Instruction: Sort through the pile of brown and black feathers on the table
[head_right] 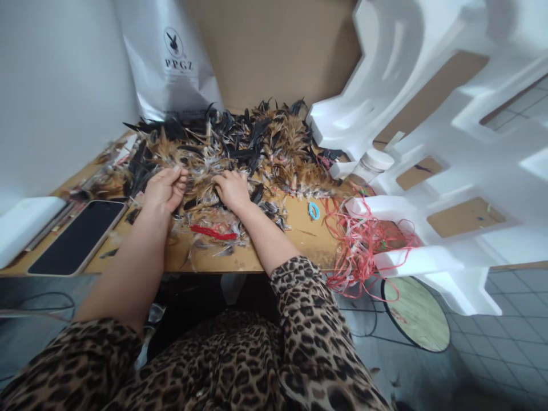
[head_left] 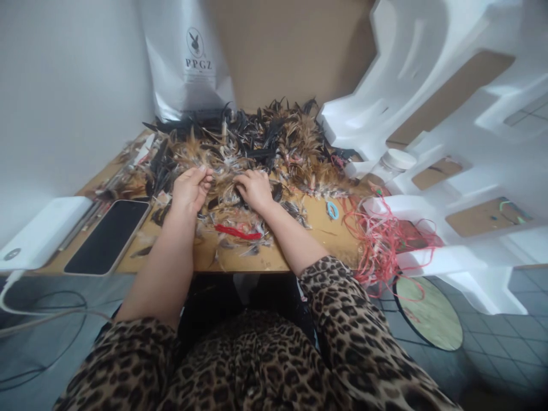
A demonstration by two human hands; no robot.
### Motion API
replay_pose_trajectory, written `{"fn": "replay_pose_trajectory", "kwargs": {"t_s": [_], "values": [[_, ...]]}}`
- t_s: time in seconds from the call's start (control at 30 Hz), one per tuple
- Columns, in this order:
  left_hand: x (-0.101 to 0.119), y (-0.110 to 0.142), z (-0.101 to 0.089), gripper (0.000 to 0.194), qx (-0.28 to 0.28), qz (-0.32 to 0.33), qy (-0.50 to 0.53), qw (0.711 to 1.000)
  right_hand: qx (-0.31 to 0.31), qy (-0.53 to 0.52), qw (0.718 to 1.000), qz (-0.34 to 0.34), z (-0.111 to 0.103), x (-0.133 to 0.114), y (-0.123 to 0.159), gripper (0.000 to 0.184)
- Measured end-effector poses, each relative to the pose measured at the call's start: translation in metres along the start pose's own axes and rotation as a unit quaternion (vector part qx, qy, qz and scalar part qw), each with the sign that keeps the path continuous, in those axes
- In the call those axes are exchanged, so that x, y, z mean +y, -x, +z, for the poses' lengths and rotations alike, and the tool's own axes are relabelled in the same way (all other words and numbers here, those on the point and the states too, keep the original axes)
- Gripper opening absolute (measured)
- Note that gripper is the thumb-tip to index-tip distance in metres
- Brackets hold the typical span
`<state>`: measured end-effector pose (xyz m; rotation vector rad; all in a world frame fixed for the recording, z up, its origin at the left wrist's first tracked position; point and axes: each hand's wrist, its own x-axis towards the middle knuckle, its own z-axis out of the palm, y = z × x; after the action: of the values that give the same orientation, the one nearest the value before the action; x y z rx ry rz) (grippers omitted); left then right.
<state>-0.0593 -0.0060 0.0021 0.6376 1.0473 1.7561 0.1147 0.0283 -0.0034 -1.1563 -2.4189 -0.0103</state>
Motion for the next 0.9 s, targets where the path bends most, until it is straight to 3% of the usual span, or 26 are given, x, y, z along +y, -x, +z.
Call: {"fn": "replay_pose_trajectory", "kwargs": {"t_s": [0.2,0.37,0.6,0.9], "values": [[-0.004,0.004,0.003,0.008,-0.050,-0.038,-0.003,0.998,-0.003,0.035,0.999,-0.009,0.004,0.001,-0.001,0.032],[-0.005,0.005,0.003,0.008,-0.070,-0.077,-0.003,0.995,0.048,-0.002,0.999,-0.006,-0.002,0.006,0.000,0.037],[-0.004,0.011,0.006,0.003,-0.141,-0.189,-0.015,0.972,0.097,-0.028,0.995,-0.009,-0.008,0.013,0.002,0.035],[-0.005,0.009,0.004,0.004,-0.147,-0.222,0.012,0.964,0.156,-0.089,0.984,0.019,-0.007,0.010,0.001,0.032]]}}
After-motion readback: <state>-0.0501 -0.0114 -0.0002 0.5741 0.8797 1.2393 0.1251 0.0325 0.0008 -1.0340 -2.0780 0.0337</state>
